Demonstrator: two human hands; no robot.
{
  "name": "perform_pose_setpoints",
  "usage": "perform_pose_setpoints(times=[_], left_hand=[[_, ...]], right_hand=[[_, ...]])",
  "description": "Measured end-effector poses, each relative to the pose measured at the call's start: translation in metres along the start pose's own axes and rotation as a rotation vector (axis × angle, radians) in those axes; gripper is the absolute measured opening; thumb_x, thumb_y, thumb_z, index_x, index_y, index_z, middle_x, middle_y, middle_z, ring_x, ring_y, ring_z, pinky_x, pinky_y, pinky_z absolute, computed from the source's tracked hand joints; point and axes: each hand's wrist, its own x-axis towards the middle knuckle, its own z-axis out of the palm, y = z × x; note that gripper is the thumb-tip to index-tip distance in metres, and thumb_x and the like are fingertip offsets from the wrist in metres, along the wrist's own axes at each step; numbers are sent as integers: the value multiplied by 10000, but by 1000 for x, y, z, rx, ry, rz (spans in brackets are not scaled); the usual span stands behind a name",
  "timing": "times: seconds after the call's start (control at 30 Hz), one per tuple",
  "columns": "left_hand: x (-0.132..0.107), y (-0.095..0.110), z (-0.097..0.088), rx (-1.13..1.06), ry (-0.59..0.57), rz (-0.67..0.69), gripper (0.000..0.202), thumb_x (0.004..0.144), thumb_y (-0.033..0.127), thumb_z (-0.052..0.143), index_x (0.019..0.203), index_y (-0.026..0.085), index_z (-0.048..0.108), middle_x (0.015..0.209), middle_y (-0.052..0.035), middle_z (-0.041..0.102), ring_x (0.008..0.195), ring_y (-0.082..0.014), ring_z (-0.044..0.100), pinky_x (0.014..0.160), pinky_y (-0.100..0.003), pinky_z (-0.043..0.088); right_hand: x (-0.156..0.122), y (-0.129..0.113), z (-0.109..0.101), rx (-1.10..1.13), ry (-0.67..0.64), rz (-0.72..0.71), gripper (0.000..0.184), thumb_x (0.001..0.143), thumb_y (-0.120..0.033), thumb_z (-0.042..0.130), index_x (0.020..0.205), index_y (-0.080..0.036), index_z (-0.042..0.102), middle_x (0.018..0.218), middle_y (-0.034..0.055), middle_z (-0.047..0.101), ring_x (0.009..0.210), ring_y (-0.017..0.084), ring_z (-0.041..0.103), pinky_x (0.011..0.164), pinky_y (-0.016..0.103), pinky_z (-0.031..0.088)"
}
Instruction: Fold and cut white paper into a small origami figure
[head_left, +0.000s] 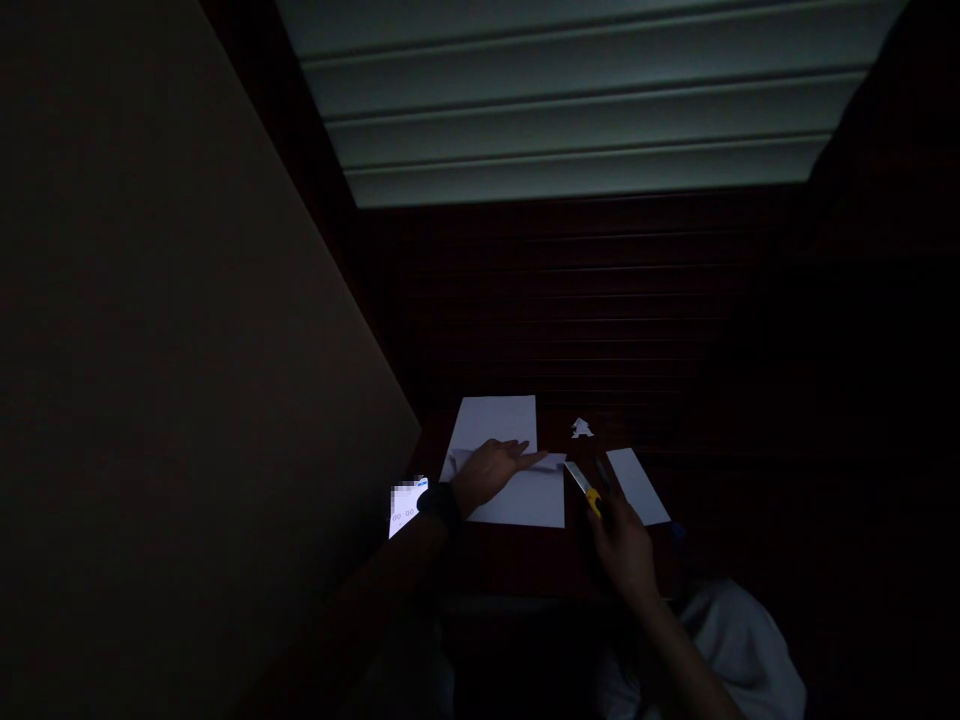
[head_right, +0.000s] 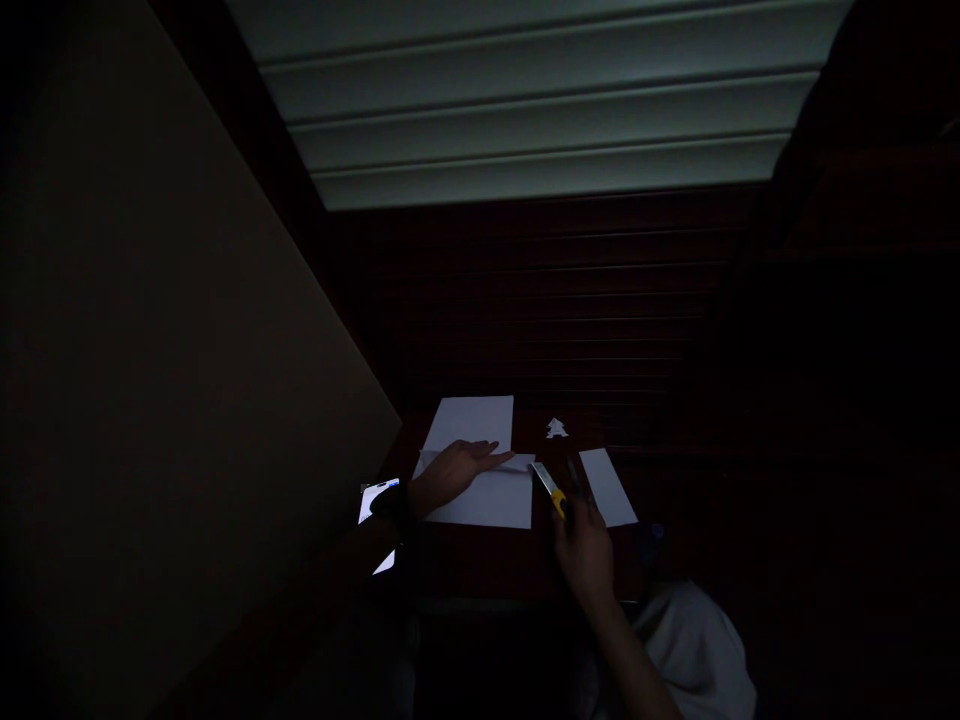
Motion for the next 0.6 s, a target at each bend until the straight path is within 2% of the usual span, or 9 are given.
perform_pose_setpoints(times=[0.1,0.17,0.27,0.37,0.5,0.53,0.6], left_hand=[[-5,4,-2,147,42,200,527,835,28,416,1189,396,546,1463,61,298,1353,-215,223,1087,-430,118],[-8,3,-4,220,23,221,462,829,46,462,1124,374,597,1472,70,275,1368,-222,170,1091,-455,62],[-8,-1,-8,263,-33,223,291,840,121,511,987,315,670,1400,32,412,1342,-227,234,1085,-438,82],[-2,-7,-14,241,-52,230,160,850,233,540,896,270,689,1189,-20,601,1242,-236,389,1055,-404,168],[12,-10,-16,228,-94,107,185,818,358,585,822,207,692,917,-75,676,1016,-253,556,965,-371,301],[14,-10,-14,228,-90,82,204,813,373,588,843,199,690,920,-84,675,1002,-259,563,955,-372,315],[16,-9,-4,230,-50,48,270,814,377,586,1000,195,657,1066,-104,643,1085,-276,522,978,-395,301]], right_hand=[[1,-1,-1,-66,-24,3,311,872,-285,435,1151,-178,521,1113,122,564,974,252,551,818,349,441],[2,-2,-1,-107,-40,-6,293,864,-259,447,1133,-191,542,1135,119,549,971,250,549,818,343,435],[2,-3,-1,-152,-91,-49,288,834,-201,483,1104,-216,581,1123,109,554,971,249,548,844,339,413],[1,-4,-3,-160,-173,-126,329,800,-161,522,1110,-240,599,1060,90,584,975,246,543,844,320,403],[0,-5,-7,-153,-251,-205,352,788,-149,551,1117,-258,612,1040,77,591,980,241,535,850,306,389],[0,-5,-7,-151,-265,-214,351,789,-148,555,1117,-259,613,1034,75,590,975,237,535,847,302,388],[1,-5,-8,-148,-285,-222,344,794,-152,561,1115,-261,617,1022,72,588,964,230,535,833,293,390]])
